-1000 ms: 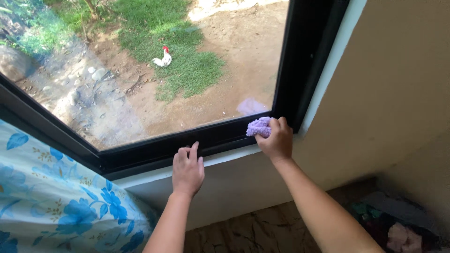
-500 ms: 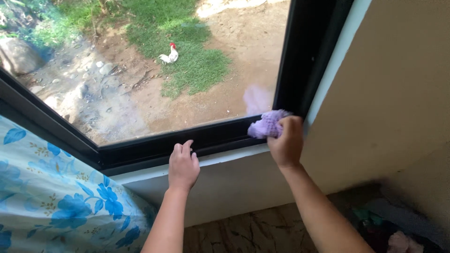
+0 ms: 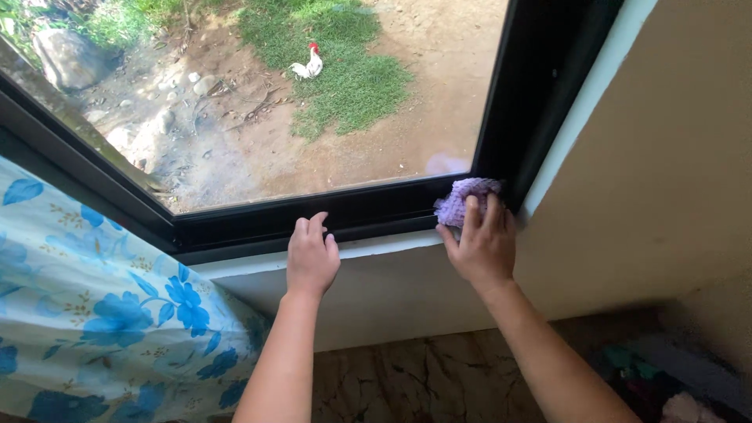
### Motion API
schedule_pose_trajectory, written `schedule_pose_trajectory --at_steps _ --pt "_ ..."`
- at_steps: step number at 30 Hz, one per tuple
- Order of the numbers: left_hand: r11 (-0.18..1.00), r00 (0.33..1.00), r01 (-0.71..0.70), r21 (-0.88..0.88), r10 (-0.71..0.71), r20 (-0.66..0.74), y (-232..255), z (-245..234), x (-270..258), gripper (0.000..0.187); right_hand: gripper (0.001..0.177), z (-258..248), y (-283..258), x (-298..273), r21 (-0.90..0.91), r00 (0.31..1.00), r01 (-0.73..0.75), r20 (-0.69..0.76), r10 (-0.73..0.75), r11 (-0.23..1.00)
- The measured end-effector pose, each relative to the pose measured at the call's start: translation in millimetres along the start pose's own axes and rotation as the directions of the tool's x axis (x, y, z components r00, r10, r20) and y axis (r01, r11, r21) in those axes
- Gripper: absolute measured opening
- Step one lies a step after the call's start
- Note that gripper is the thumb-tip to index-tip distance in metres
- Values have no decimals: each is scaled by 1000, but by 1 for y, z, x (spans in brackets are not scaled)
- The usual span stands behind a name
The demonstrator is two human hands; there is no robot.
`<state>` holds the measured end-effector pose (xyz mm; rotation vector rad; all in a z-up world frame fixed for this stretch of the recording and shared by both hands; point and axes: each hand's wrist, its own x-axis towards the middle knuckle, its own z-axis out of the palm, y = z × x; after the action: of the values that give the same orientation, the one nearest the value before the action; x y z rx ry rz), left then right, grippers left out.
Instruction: Washing a cloth in a bucket and using it to clean window glass and frames.
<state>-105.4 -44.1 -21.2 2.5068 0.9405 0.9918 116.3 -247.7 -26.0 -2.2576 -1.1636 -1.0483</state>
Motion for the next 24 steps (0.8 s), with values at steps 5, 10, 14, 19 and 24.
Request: schedule_pose_trajectory --at_steps 5,10,14,19,24 --pt "1000 1000 20 21 -20 16 7 -6 0 39 67 -4 5 18 55 984 -83 162 73 995" --pt "999 999 -45 -14 45 -10 -1 -6 -1 39 56 -2 -11 37 4 967 -154 204 150 988" --pt "995 996 -89 -52 89 -1 -4 -12 0 37 44 11 -35 38 64 965 -188 197 172 980" --pt "989 994 -105 -102 108 20 -12 -19 3 40 37 27 -101 42 163 998 -14 56 5 987" --pt "954 950 -301 -6 300 91 -47 -18 -8 49 33 25 -180 48 366 989 116 43 -141 923"
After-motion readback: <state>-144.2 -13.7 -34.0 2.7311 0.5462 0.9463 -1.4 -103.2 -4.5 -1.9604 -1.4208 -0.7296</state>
